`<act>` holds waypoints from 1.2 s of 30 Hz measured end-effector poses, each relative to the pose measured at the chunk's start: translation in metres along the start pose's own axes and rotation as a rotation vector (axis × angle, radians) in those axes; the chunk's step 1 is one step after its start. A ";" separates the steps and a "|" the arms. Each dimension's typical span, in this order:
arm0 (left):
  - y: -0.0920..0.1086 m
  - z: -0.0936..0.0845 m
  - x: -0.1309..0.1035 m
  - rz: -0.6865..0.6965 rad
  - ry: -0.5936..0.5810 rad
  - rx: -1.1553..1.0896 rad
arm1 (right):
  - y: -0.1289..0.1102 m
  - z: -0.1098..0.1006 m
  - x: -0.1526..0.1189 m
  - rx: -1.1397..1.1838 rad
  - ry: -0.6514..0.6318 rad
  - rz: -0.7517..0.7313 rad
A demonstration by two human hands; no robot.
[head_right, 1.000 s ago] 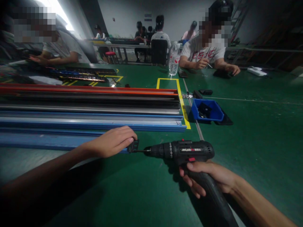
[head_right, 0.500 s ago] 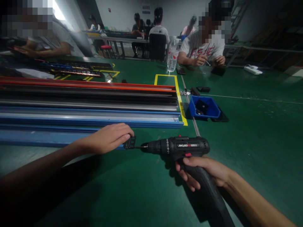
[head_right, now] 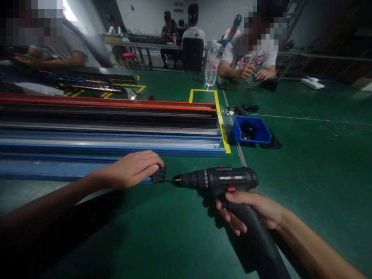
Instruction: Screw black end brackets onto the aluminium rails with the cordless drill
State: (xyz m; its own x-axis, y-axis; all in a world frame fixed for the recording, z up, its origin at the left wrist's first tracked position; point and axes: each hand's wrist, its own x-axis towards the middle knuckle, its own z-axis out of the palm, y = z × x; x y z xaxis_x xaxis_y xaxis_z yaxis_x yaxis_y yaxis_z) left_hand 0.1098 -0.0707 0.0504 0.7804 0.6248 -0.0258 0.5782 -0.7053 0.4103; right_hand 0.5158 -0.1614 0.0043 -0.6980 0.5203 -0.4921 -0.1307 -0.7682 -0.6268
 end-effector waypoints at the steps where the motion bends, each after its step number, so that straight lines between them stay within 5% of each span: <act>1: 0.000 0.000 0.000 -0.002 -0.001 0.000 | 0.000 0.000 0.000 0.001 0.000 0.000; 36: 0.000 -0.001 -0.001 -0.024 -0.022 -0.020 | -0.001 -0.002 0.004 0.058 -0.096 -0.036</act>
State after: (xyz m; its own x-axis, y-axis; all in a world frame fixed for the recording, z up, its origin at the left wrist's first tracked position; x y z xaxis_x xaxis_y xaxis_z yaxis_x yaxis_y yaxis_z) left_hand 0.1095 -0.0712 0.0511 0.7716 0.6336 -0.0556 0.5918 -0.6832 0.4279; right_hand 0.5145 -0.1582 0.0017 -0.7561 0.5118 -0.4080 -0.1953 -0.7713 -0.6057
